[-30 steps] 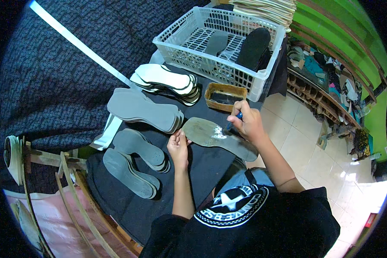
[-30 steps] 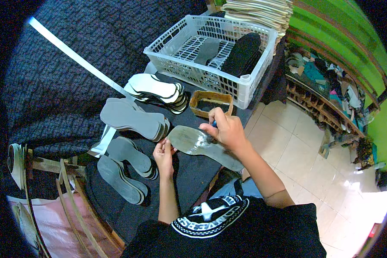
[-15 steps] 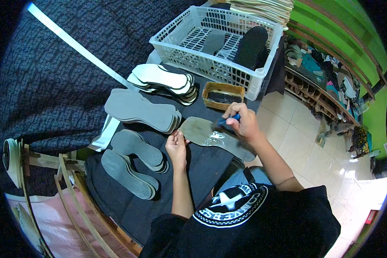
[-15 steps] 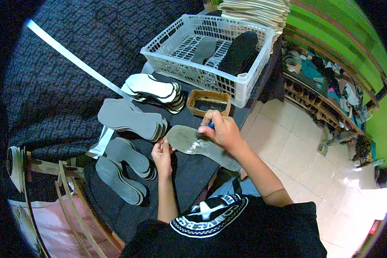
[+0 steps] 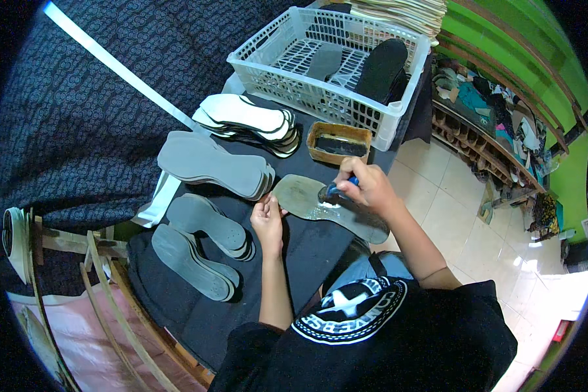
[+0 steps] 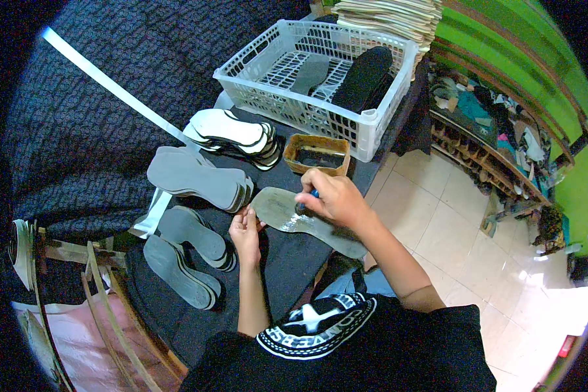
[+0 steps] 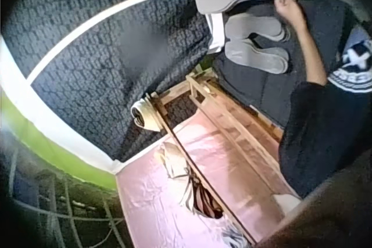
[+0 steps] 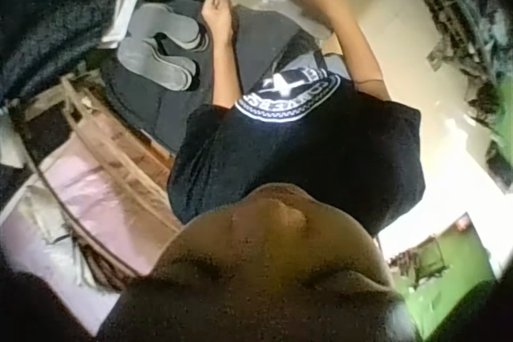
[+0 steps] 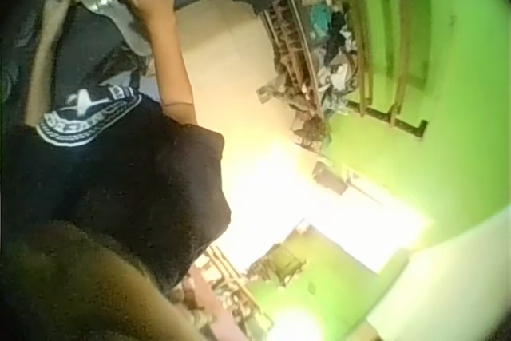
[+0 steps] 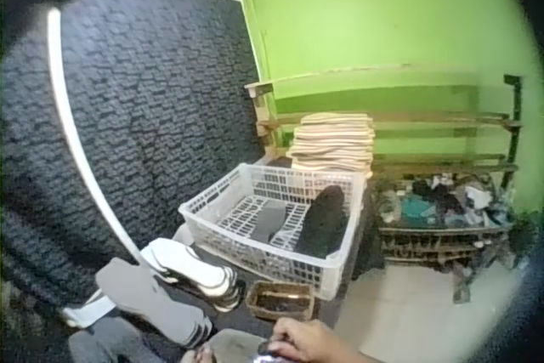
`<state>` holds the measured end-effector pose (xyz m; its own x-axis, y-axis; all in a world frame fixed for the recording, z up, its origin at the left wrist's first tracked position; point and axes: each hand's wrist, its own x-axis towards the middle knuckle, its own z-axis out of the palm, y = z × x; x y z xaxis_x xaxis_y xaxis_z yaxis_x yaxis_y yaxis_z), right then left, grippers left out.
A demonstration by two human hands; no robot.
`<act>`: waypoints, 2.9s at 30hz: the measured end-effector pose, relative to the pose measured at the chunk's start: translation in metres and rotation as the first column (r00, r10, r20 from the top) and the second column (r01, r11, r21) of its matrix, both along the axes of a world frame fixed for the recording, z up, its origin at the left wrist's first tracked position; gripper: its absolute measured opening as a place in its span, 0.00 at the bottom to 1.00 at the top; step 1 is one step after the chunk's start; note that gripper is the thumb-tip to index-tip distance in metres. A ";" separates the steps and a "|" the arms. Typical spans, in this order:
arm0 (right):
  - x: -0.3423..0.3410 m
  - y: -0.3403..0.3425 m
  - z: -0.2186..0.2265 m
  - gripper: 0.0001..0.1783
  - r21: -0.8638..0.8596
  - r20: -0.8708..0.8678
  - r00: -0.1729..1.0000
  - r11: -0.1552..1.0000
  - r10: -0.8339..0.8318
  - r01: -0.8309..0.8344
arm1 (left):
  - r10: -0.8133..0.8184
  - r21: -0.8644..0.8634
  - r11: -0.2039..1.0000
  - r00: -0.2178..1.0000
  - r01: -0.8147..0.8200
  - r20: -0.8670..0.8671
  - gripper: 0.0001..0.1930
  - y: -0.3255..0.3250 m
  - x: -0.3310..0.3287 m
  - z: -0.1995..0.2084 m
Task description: The person applies adhesive to shoe insoles using a small brush, places the coated insoles into a plastic basket, and picks up additional insoles from a stack to brush them.
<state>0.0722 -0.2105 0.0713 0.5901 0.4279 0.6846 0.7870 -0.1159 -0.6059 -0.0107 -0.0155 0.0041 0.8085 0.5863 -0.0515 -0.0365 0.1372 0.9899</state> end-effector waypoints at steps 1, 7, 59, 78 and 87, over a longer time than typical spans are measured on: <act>0.001 -0.001 0.002 0.14 -0.001 -0.003 1.000 1.000 0.000 0.000 | 0.002 0.001 1.000 1.000 -0.002 -0.009 0.10 0.000 0.001 -0.001; -0.010 -0.017 0.031 0.15 -0.246 -0.105 0.991 0.964 0.077 -0.101 | 0.024 0.011 1.000 1.000 -0.024 -0.019 0.09 0.002 -0.003 -0.001; -0.049 -0.056 0.003 0.13 -0.265 -0.350 0.937 0.960 -0.005 -0.094 | 0.042 0.135 0.990 0.999 -0.041 -0.007 0.09 -0.001 -0.001 -0.007; -0.057 -0.072 -0.013 0.08 -0.127 -0.169 0.977 0.980 0.130 -0.152 | 0.036 0.153 0.988 0.999 -0.036 0.003 0.10 0.001 -0.001 -0.008; -0.043 -0.040 -0.018 0.09 0.034 0.049 0.983 0.983 0.179 -0.181 | 0.026 0.119 0.992 1.000 -0.028 0.018 0.11 0.000 -0.001 -0.007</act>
